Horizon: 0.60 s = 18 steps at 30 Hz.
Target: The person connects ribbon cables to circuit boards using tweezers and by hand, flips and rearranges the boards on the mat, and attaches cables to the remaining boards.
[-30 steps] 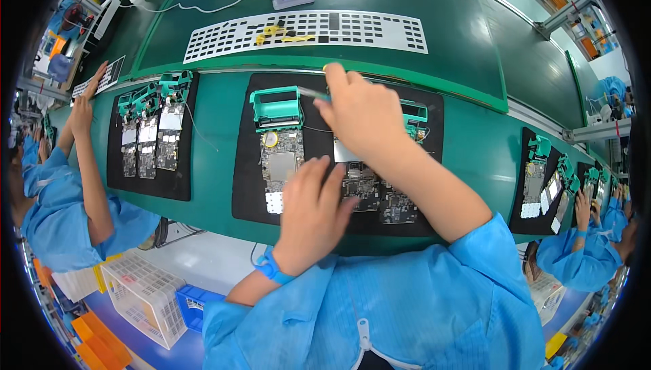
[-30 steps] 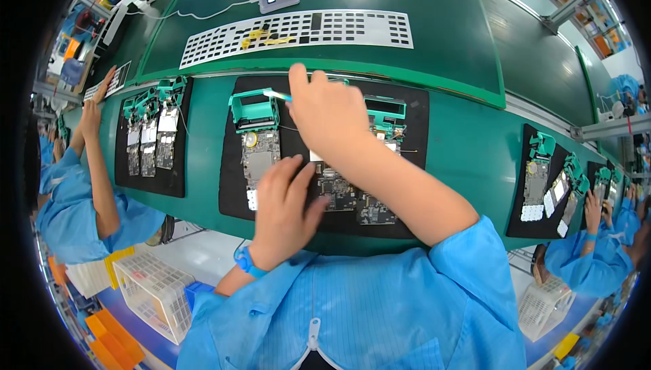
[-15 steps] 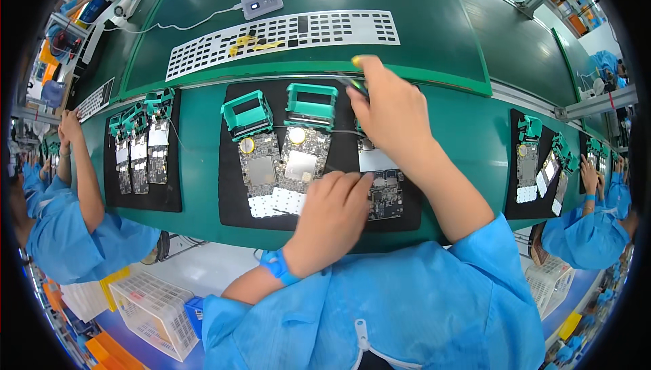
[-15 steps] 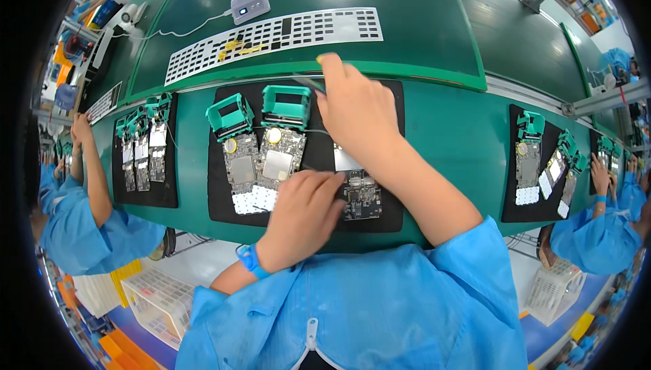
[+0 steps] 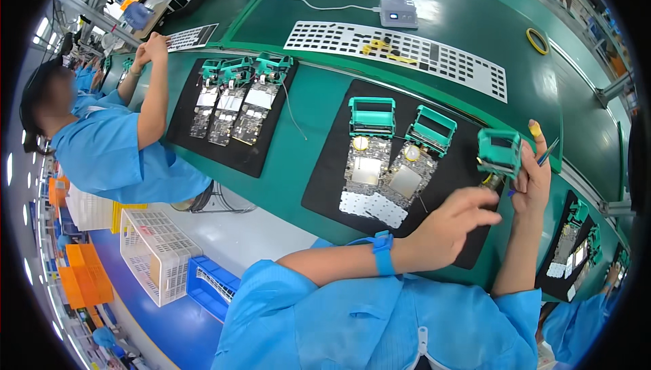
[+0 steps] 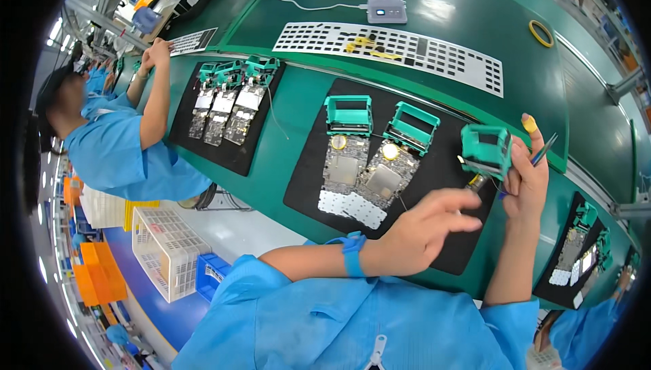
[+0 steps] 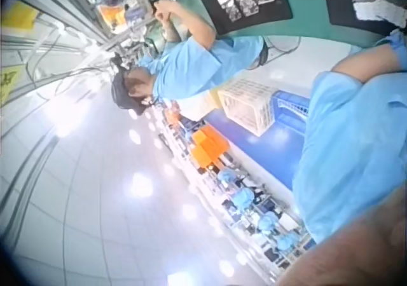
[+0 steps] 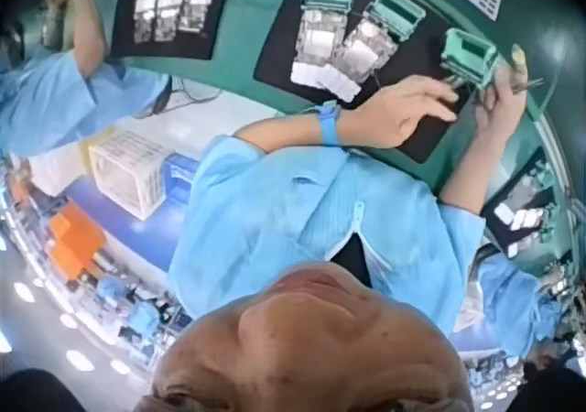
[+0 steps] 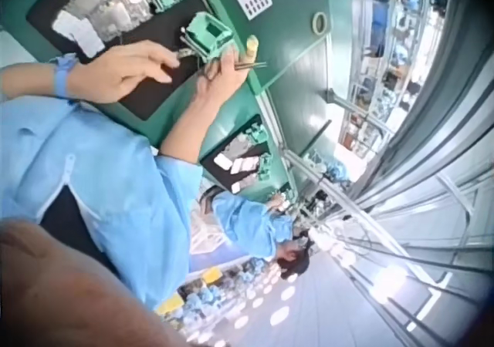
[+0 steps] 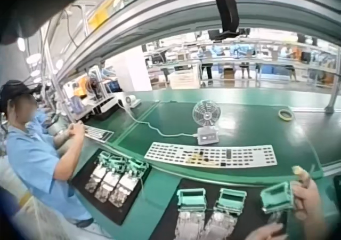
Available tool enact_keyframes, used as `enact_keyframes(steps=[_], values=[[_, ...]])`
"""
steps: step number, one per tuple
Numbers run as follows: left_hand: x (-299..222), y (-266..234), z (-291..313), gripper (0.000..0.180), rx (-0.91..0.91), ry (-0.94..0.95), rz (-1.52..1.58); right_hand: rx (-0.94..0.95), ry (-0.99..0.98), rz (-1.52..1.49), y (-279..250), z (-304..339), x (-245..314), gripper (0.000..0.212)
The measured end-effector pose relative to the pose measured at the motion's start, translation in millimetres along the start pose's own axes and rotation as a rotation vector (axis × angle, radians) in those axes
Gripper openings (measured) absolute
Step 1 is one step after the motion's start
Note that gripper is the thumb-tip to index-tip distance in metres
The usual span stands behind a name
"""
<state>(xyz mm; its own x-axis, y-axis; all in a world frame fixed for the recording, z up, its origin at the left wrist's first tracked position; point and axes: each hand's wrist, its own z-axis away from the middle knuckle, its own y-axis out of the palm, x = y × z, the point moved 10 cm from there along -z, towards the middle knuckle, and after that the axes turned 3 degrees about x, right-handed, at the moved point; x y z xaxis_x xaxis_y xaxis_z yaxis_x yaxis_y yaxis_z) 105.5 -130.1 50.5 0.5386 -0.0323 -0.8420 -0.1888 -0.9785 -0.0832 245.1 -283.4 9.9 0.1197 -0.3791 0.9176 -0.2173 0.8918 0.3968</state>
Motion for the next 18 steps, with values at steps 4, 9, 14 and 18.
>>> enact_keyframes(steps=[4,9,14,18], values=[[-55,-43,-3,0.034,0.356,0.107,0.15,-0.182,0.173,0.473,-58,3,-26,0.042],[5,-377,24,0.032,-0.567,-0.418,-0.357,-0.392,0.138,0.73,-129,71,-4,0.026],[33,-651,188,0.065,-0.813,-0.836,-1.375,-0.29,0.337,0.67,-79,97,-28,0.023],[35,-679,254,0.069,-0.805,-1.033,-1.554,-0.39,0.524,0.565,-50,92,-31,0.019]])
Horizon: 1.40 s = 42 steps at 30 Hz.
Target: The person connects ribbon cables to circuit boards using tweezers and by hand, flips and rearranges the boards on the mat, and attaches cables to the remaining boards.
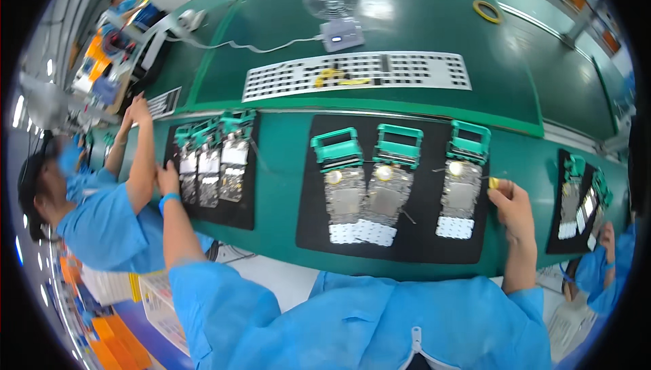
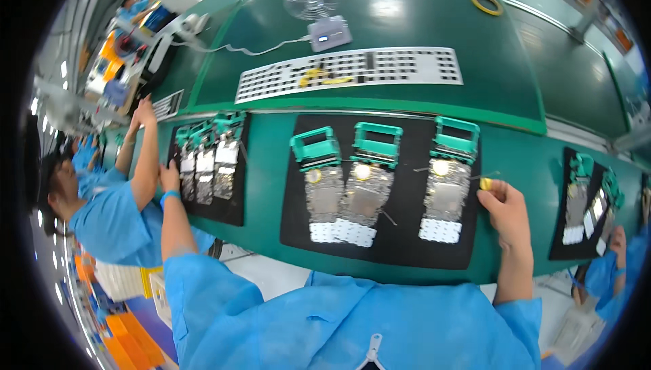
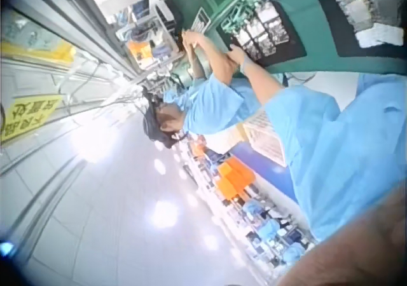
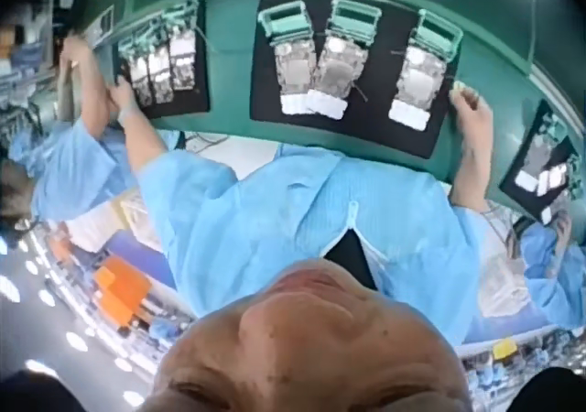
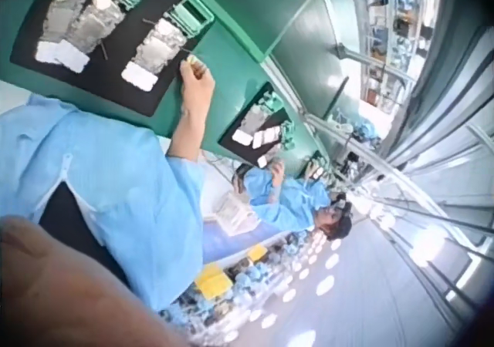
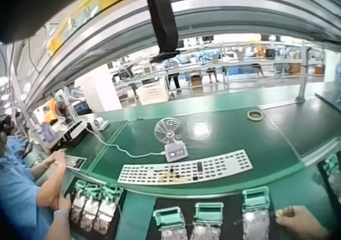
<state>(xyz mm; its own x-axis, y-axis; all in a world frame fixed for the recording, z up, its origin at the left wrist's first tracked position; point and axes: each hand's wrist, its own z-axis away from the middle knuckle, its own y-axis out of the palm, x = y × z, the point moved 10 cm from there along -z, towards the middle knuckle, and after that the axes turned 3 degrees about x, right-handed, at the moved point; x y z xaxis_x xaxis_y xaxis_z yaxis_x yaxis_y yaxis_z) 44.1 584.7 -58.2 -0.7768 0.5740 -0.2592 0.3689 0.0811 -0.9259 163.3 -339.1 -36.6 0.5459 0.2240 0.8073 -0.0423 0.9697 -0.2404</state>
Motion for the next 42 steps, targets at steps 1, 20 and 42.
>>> enact_keyframes(steps=[1,20,42], values=[[-14,5,5,0.066,0.029,-0.009,0.0,0.003,-0.04,-0.081,-1,1,-4,0.019],[-331,-81,358,0.059,0.223,0.408,0.313,-0.918,-0.3,0.999,-274,7,-18,0.021],[-577,-50,503,0.014,0.74,0.896,0.825,-0.134,-1.006,0.732,22,13,83,0.019]])
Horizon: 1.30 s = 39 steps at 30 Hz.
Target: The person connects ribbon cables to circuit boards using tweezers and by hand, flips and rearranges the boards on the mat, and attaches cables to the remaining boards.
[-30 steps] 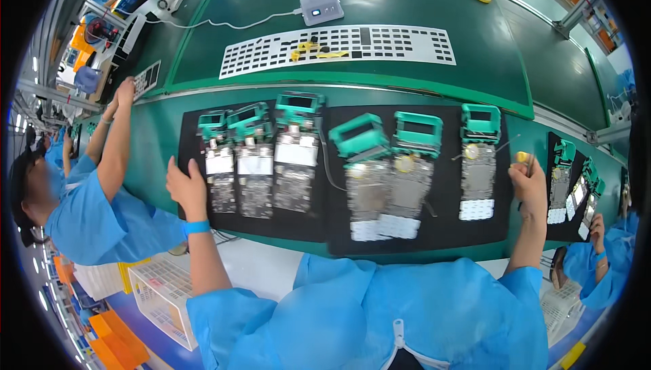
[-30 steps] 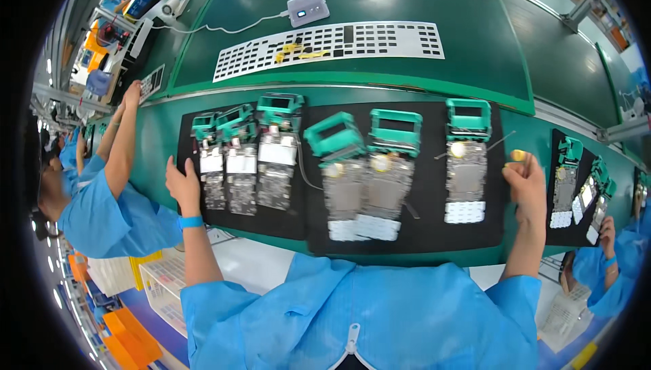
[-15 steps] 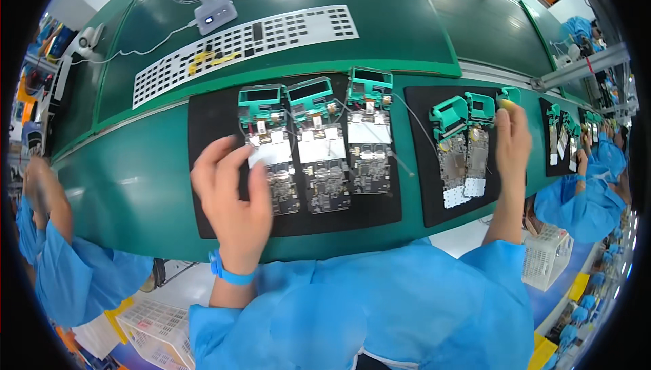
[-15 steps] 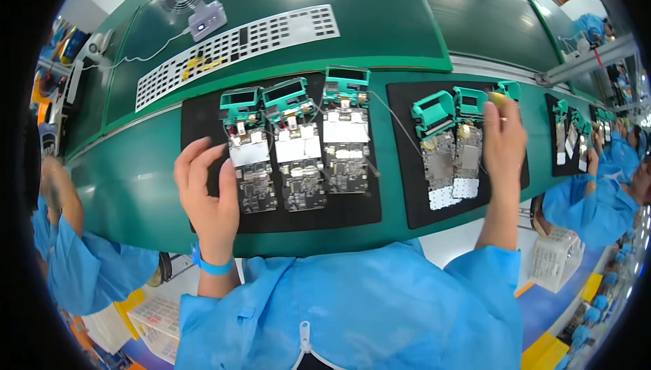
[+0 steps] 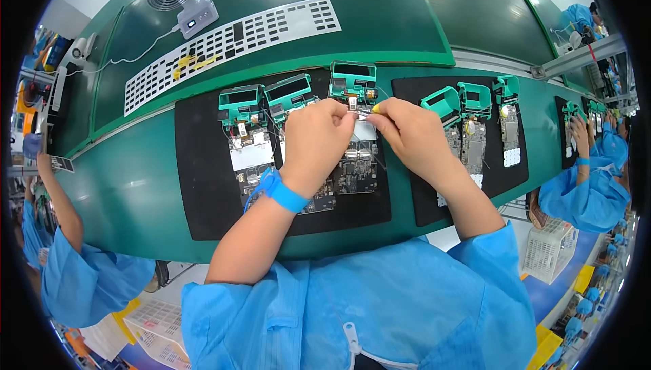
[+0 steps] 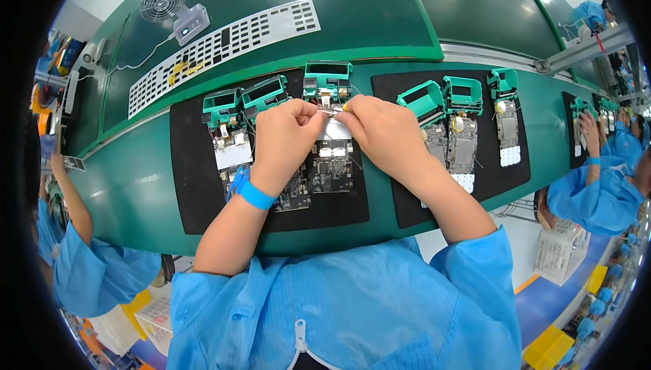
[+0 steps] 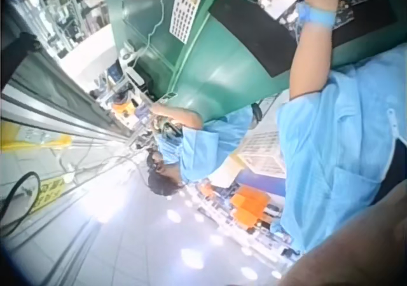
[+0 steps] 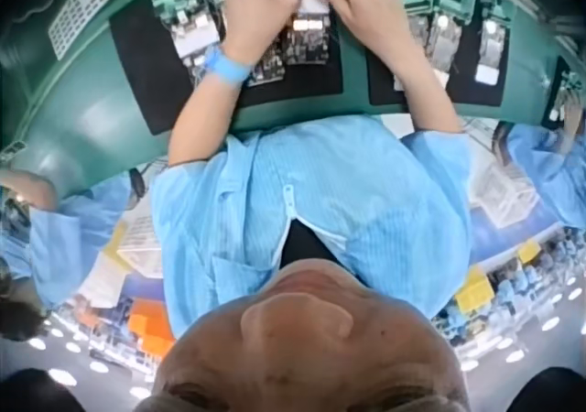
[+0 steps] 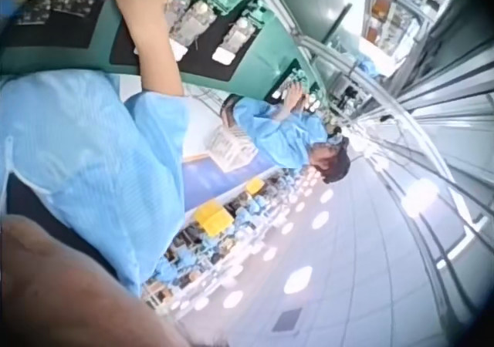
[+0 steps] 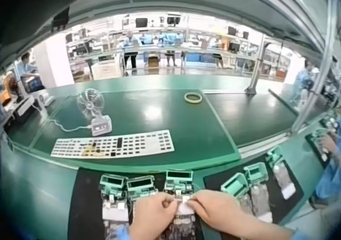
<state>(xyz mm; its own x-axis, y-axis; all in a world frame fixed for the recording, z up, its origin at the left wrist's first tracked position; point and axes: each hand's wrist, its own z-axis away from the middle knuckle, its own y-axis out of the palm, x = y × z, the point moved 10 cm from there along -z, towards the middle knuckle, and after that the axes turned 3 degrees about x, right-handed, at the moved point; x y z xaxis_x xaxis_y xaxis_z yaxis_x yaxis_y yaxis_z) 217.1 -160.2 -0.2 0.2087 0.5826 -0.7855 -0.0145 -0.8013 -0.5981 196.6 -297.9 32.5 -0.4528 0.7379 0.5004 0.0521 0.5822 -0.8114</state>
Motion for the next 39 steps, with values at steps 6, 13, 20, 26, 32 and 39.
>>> enact_keyframes(steps=[6,13,20,26,32,39], values=[[14,-1,0,0.012,0.014,-0.126,0.107,-0.003,-0.033,0.007,8,-3,0,0.02],[13,-2,1,0.014,-0.006,-0.068,0.087,0.038,-0.051,0.009,14,-8,-3,0.023],[9,2,3,0.015,0.0,0.025,-0.047,-0.078,-0.324,0.352,14,-9,16,0.026],[5,2,4,0.016,-0.036,0.105,-0.08,-0.074,-0.39,0.369,16,-10,19,0.028],[4,1,4,0.013,-0.059,0.132,-0.077,0.042,-0.42,0.392,18,-16,17,0.023],[-2,5,5,0.011,-0.038,0.183,-0.163,0.126,-0.386,0.426,30,-14,18,0.017]])
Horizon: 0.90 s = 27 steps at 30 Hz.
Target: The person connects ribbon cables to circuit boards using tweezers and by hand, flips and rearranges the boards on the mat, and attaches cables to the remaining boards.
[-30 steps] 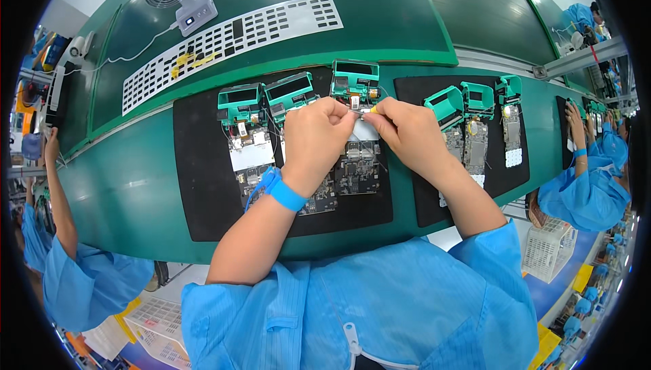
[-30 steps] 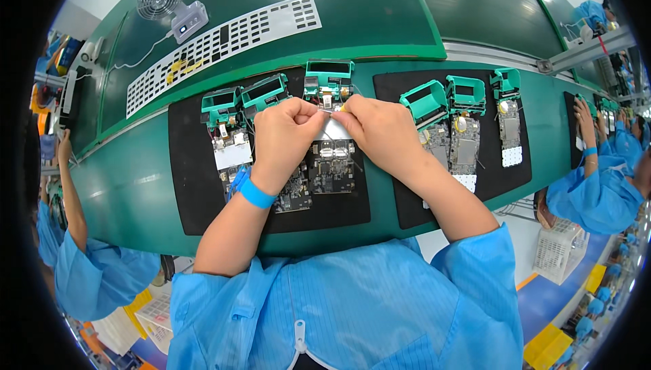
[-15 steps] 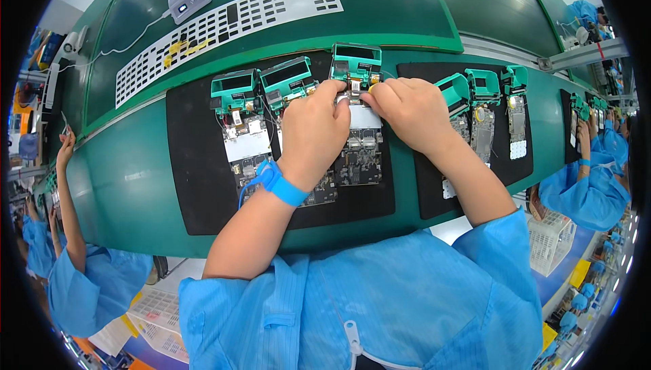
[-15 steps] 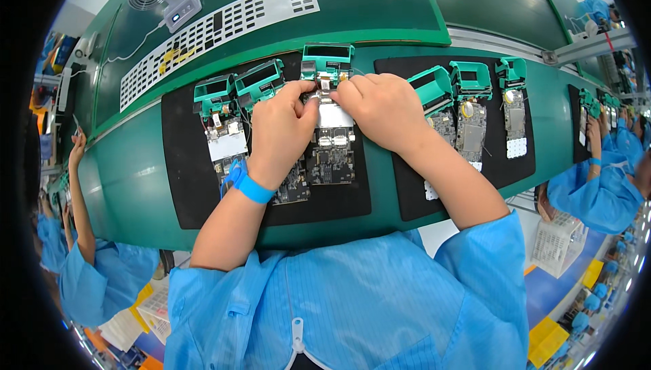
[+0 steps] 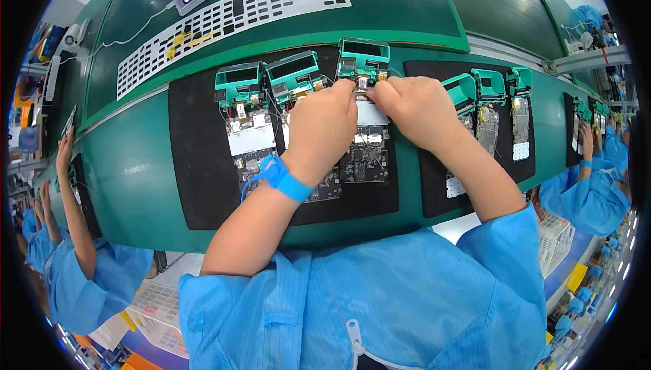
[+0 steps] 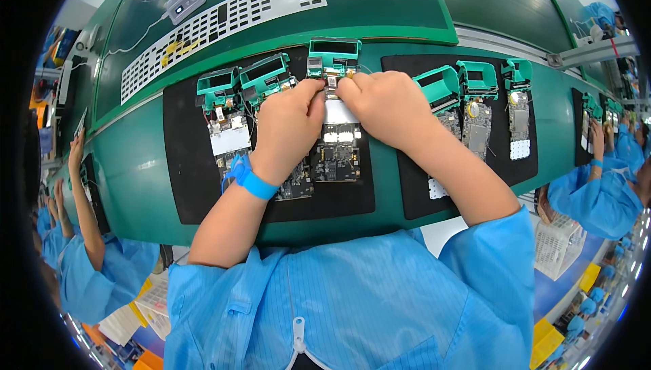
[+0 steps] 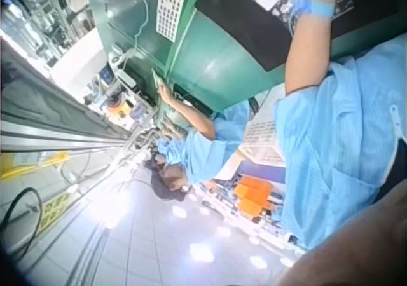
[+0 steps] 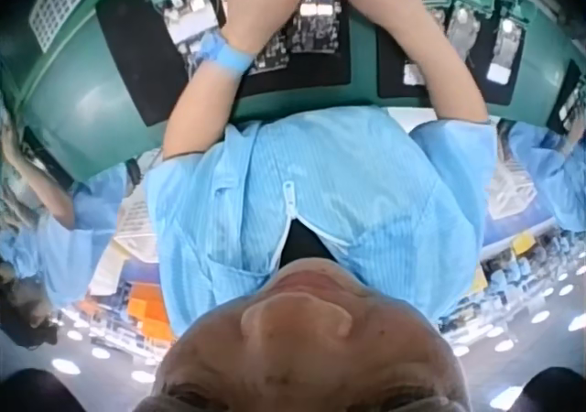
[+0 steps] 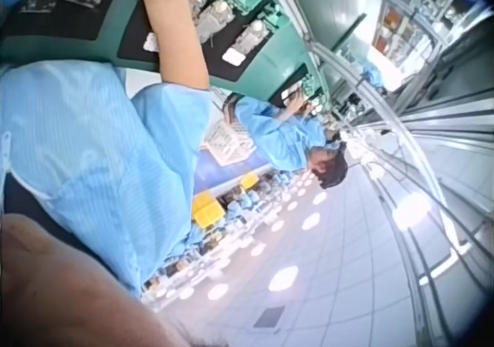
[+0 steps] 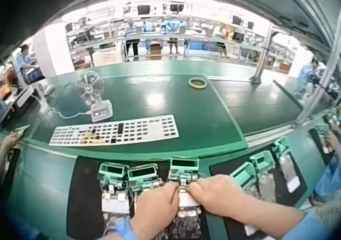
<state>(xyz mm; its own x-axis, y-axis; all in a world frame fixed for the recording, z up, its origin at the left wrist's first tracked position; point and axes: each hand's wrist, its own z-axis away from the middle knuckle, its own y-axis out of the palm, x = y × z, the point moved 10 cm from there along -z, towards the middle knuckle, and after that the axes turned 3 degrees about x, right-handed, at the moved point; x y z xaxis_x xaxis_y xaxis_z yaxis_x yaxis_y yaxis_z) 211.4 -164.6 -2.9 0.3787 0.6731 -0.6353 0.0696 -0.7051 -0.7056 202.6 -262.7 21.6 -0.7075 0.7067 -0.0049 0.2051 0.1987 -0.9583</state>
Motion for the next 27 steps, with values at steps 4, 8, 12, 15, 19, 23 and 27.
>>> enact_keyframes(steps=[4,8,12,15,19,23,27], values=[[-5,7,3,0.009,0.066,0.041,-0.095,0.038,-0.025,0.061,1,3,13,0.014],[-11,-1,16,0.021,0.053,0.044,0.035,-0.012,0.079,-0.061,5,8,-1,0.015],[-16,-40,50,0.027,-0.038,-0.044,0.099,-0.126,0.267,-0.116,-27,16,-3,0.018],[5,-61,60,0.029,-0.193,-0.068,-0.062,-0.168,0.217,-0.248,-46,5,12,0.019],[14,-58,52,0.022,-0.149,-0.154,-0.153,-0.071,0.186,-0.236,-26,-12,33,0.022],[27,-60,54,0.015,-0.189,-0.162,-0.1,-0.104,0.193,-0.157,-27,-18,41,0.027],[34,-65,53,0.009,-0.19,-0.182,0.092,-0.142,0.164,-0.159,-26,-23,48,0.027]])
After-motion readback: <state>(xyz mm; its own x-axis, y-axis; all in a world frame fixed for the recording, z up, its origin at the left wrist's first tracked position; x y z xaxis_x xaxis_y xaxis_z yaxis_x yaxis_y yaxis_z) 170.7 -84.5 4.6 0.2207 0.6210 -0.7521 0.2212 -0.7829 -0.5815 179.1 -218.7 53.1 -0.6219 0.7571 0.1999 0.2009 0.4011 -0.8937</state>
